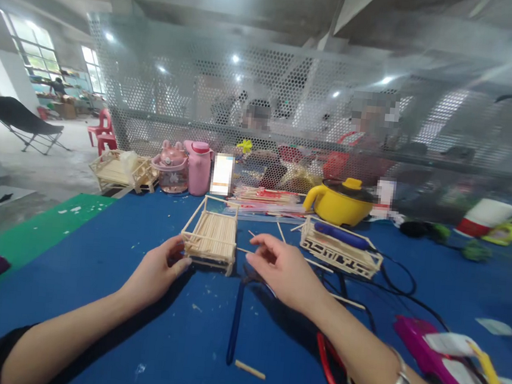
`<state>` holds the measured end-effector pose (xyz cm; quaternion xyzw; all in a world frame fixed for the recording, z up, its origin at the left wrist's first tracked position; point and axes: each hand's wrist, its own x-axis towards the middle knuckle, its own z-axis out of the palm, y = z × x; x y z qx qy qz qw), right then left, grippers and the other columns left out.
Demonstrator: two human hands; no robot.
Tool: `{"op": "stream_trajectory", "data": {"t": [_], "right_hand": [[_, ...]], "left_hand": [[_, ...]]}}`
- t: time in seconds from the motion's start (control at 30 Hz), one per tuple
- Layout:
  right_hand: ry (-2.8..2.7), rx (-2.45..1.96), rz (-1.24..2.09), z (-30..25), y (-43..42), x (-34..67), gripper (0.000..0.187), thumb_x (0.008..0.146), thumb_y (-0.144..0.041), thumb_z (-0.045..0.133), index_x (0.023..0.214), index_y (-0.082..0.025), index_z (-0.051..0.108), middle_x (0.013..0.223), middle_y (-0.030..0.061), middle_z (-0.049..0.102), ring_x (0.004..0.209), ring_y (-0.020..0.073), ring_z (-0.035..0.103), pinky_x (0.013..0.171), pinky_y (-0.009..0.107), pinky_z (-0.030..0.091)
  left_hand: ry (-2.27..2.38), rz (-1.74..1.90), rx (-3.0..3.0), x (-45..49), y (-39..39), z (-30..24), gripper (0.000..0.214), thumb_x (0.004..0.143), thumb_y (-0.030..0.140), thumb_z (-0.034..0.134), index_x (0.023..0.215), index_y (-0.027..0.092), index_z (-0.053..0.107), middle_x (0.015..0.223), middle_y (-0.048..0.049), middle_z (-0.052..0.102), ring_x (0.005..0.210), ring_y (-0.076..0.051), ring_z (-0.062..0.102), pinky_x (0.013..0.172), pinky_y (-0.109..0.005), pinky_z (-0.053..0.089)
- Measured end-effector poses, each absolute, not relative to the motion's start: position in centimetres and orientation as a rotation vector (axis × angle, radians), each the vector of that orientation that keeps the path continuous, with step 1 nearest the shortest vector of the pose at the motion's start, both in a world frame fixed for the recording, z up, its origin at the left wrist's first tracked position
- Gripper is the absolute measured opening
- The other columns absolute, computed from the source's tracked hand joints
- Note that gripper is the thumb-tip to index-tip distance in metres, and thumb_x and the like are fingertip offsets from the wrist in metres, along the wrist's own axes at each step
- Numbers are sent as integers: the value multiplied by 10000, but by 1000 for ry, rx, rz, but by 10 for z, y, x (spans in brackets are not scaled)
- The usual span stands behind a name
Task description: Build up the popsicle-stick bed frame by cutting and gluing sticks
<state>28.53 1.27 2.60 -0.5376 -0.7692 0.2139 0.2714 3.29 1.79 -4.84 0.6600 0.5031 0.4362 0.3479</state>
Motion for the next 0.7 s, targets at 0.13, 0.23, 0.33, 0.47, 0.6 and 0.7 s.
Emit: {"op": "stream_trajectory", "data": {"t": [0.13,0.23,0.33,0.47,0.6,0.7], "right_hand": [[-1968,-1582,261,32,13,336,328,810,-471,496,949,-200,618,849,51,689,744,190,625,676,302,486],[-1805,-1745,-92,37,24,381,332,783,-446,496,929,-185,640,850,73,701,691,204,637,646,317,490],[-1739,-1846,-323,41,34,413,312,757,-342,467,931,-151,642,862,107,699,682,227,636,636,343,490],[-1790,-1835,-396,39,42,421,301,738,-266,441,928,-146,642,938,123,686,808,260,635,707,369,491],[-1899,-1741,-388,30,44,396,300,763,-296,445,939,-153,643,984,122,676,924,285,612,812,405,470],[-2016,-1680,-323,28,40,369,272,790,-317,448,912,-173,643,959,102,684,908,270,621,808,395,477]], "left_hand": [[1336,1114,1732,30,22,-47,329,765,225,543,1088,178,585,1087,-68,681,869,-201,658,833,-338,490],[1309,1115,1736,29,25,-49,326,768,245,536,1082,174,587,1087,-73,681,889,-208,659,840,-340,490],[1329,1125,1743,27,28,-52,338,775,276,530,1090,169,591,1096,-82,681,941,-221,649,872,-346,473],[1416,1115,1751,22,34,-50,333,772,315,528,1061,176,618,1043,-70,705,934,-234,650,879,-352,458],[1475,1149,1765,16,37,-45,319,765,290,509,1031,179,647,1006,-62,720,935,-242,647,860,-344,451],[1484,1198,1694,11,42,-44,321,768,310,508,1008,152,653,993,-77,723,938,-249,648,852,-338,451]]}}
